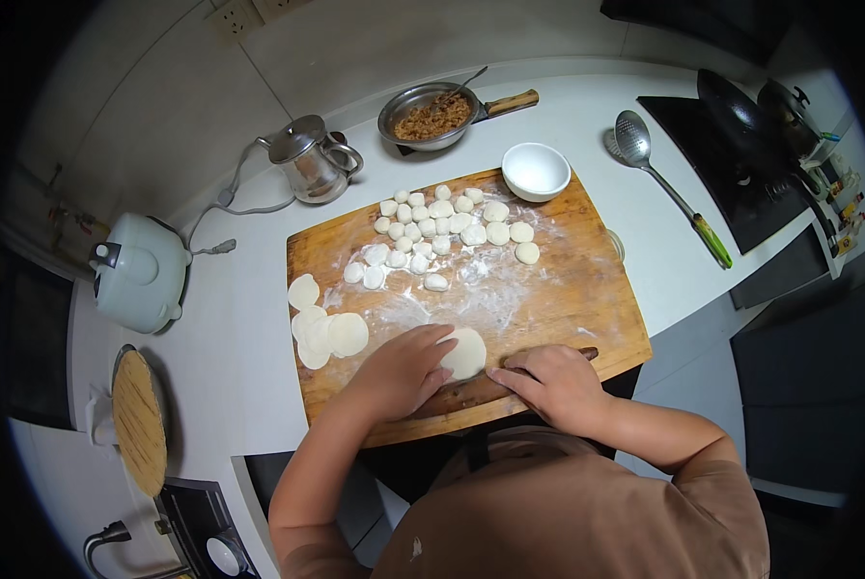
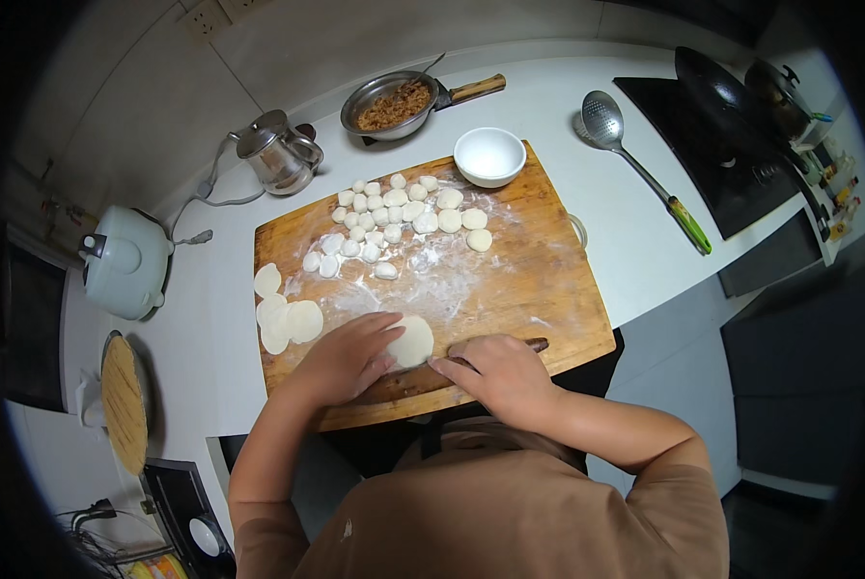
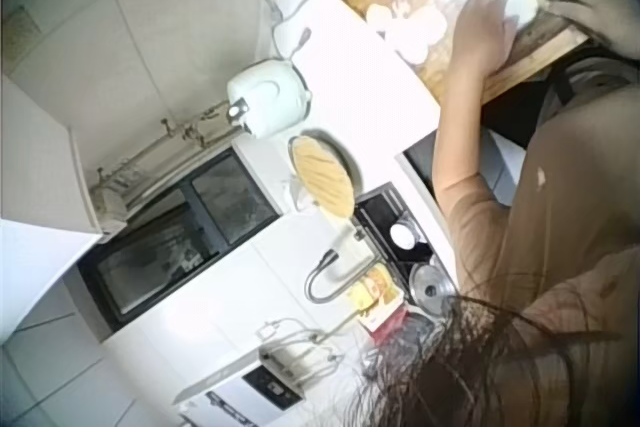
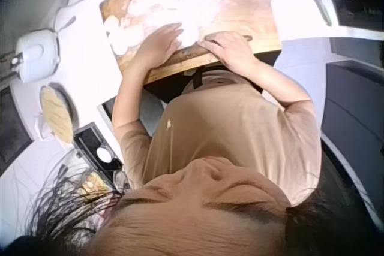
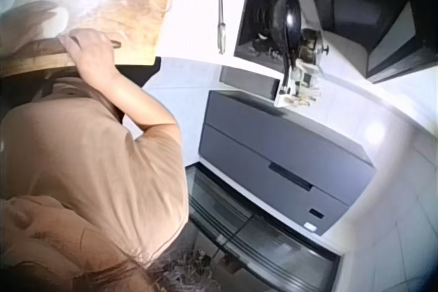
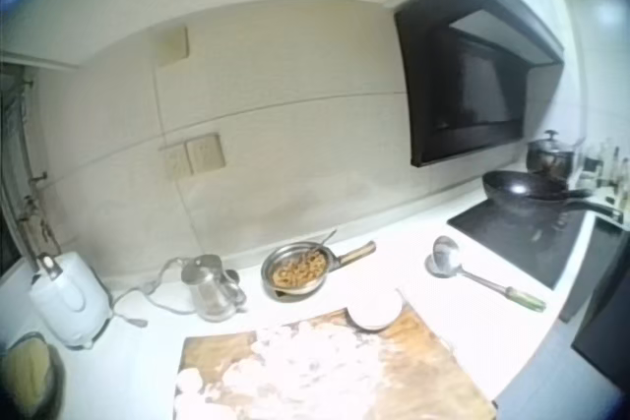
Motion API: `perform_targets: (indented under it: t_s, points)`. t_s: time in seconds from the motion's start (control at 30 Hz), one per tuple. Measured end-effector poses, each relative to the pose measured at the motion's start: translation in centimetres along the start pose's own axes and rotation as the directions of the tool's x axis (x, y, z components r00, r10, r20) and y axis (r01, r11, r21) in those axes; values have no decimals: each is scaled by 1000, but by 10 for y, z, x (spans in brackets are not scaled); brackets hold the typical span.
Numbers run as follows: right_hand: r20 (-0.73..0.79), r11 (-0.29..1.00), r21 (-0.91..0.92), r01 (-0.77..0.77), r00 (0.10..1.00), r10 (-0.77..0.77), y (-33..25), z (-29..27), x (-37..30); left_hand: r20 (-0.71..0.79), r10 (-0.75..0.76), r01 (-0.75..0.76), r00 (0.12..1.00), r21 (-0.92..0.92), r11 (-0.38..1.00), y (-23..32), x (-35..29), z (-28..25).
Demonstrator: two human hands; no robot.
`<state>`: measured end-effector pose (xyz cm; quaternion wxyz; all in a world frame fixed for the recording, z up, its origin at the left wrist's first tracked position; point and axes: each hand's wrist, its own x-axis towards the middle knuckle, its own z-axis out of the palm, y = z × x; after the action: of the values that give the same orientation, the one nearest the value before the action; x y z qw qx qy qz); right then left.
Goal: The person rolls small dough balls into flat circular wrappers using a rolling pin on a floured wooden board. They then scoop a meat filling from a metal bowl and place it onto the center of a wrapper, beginning to fold the edges to form a dumpling.
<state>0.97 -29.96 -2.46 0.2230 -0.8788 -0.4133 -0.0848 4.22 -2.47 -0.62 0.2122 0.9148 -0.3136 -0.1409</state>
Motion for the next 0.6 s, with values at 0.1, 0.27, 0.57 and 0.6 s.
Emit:
perform_targets:
  t_s: [0.1,0.27,0.57,0.6]
  points:
    - [-26,999,32,31,999,-31,-3,-1,1,-9,-75,75,997,51,996,9,-21,-1]
    - [-11,996,76,51,999,-50,-8,6,8,-33,-210,211,977,17,977,21,-66,4]
    - [26,995,-63,-74,997,76,19,7,54,-329,-277,345,903,171,923,-1,-42,27]
    - [-25,991,-116,-63,998,61,27,12,63,-355,-291,368,888,170,914,-7,-34,25]
